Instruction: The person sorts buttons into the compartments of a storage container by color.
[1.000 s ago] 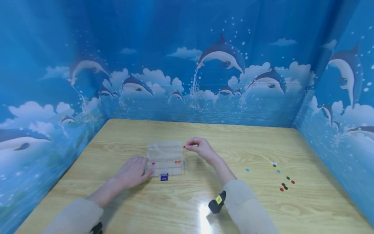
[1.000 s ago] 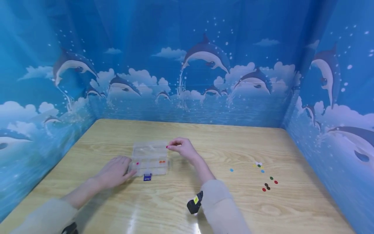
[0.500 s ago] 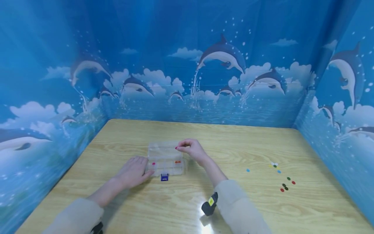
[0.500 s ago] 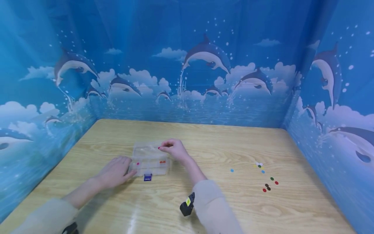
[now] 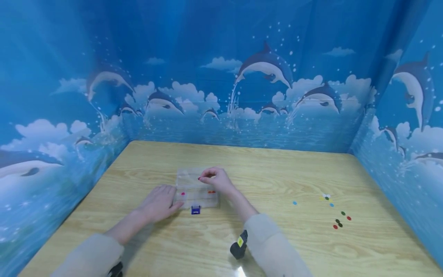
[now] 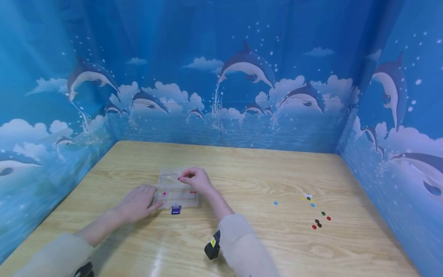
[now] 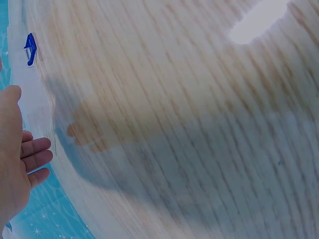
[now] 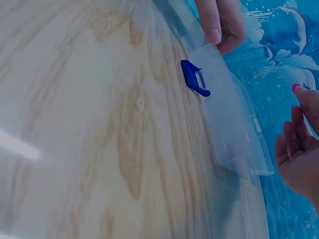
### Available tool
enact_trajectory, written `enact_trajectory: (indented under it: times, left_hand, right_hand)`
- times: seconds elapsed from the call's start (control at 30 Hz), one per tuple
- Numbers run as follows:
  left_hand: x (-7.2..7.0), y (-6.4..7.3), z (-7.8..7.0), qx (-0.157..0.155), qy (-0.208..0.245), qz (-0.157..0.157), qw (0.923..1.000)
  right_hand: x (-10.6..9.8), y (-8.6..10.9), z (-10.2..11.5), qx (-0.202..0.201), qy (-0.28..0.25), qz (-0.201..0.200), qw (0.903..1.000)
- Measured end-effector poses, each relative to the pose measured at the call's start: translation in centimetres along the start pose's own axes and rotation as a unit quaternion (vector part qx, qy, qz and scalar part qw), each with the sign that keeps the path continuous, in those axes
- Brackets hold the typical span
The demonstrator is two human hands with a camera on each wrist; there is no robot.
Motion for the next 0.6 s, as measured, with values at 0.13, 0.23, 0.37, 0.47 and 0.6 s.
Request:
enact_trajectory:
  times: [0.13,0.23,0.37,0.47,0.6]
  left_hand:
    - [0.0,0.0,0.0,-0.002,0.0,0.004,1.0]
    - [-0.1,0.1,-0.1,0.002,0.0,-0.001,1.0]
    - [-0.4,0.1,-0.3,0.008,-0.002,-0.008,0.9999]
    - [-0.3,0.0,-0.3,0.008,0.0,-0.006,0.9999]
    - [-0.1,0.0,-0.2,0.005,0.004,-0.002,1.0]
  right_hand:
    - [0.9,-0.2,0.0,0.004,0.01,-0.001,0.9999]
    - [1.4,-0.4,0.2,-0.002,0.02,-0.003,0.9998]
    - [2.2,-0.7,0.3,-0.011,0.027,-0.001,0.9996]
    - [2.7,-0.9,0.2,-0.01,0.028,0.005,0.9995]
    - [3.4,-1.2,0.1,-0.009,0.041,0.008,0.9991]
Point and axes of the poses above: each hand's wrist, its own y-axis away from the middle knuckle, its own x-axis out of the palm, z = x × y, the point moved 10 cm from there along -y, towards the middle knuckle, and after that the axes turned 11 degrees about x, right-handed, at the moved point
